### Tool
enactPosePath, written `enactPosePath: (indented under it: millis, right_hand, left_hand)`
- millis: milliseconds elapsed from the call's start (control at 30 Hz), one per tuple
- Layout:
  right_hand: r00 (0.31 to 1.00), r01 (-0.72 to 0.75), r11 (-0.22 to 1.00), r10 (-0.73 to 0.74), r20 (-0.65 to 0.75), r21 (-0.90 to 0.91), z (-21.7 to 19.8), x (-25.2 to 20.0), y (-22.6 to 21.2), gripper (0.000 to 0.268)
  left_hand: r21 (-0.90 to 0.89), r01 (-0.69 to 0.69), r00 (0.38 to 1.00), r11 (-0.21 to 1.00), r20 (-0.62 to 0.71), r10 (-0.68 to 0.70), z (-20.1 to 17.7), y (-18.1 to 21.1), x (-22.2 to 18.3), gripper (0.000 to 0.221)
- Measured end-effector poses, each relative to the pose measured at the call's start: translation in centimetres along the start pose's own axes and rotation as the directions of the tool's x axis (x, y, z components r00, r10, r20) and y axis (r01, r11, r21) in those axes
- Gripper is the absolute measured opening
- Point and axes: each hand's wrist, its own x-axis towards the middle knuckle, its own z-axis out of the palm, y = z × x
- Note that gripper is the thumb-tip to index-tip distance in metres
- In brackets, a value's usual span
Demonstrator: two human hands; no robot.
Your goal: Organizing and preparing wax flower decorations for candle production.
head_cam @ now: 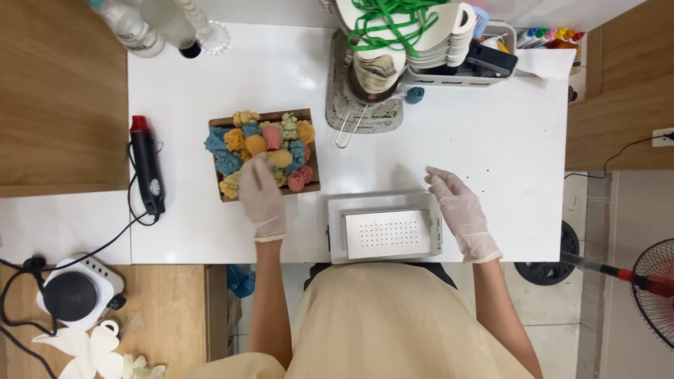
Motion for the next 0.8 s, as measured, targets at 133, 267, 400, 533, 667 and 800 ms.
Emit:
enactPosePath:
  millis: [133, 267, 400, 533, 667, 800]
  right_hand:
    - [0.972, 0.166, 0.976, -0.138, 0.188, -0.141, 7.5, -0.5, -5.0, 0.040]
    - [0.844, 0.503, 0.830, -0.413, 0.341, -0.241, 16.3, 1.5, -7.9, 0.042]
    - [0.750, 0.661, 0.660, -0.566, 0.342, -0.358, 22.4, 5.1, -10.7, 0.038]
    - [0.658, 0.728, 0.396, -0.631, 0.410, -0.559, 24.3, 7.4, -13.2, 0.052]
    - [0.413, 0.824, 0.004, -0.688, 0.596, -0.567, 25.9, 10.5, -11.5, 0.044]
    - [0.377, 0.791, -0.124, -0.673, 0.637, -0.599, 26.2, 11.6, -10.3, 0.032]
  left_hand:
    - [-0.145, 0.025, 0.952, 0.989, -0.297, -0.068, -6.6, -3.2, -1.5, 0.030]
    - [-0.127, 0.059, 0.906, 0.990, -0.411, -0.107, -10.1, -3.2, -3.2, 0.029]
    - [-0.075, 0.087, 0.924, 0.993, -0.367, -0.108, -9.9, -3.0, -4.9, 0.030]
    - [-0.163, 0.096, 0.972, 0.982, -0.199, -0.128, -9.0, -4.3, -6.6, 0.029]
    - [-0.134, 0.142, 0.981, 0.981, -0.115, -0.157, -9.1, -5.2, -7.4, 0.029]
    - [-0.157, 0.166, 0.980, 0.974, -0.084, -0.180, -10.2, -5.6, -7.1, 0.029]
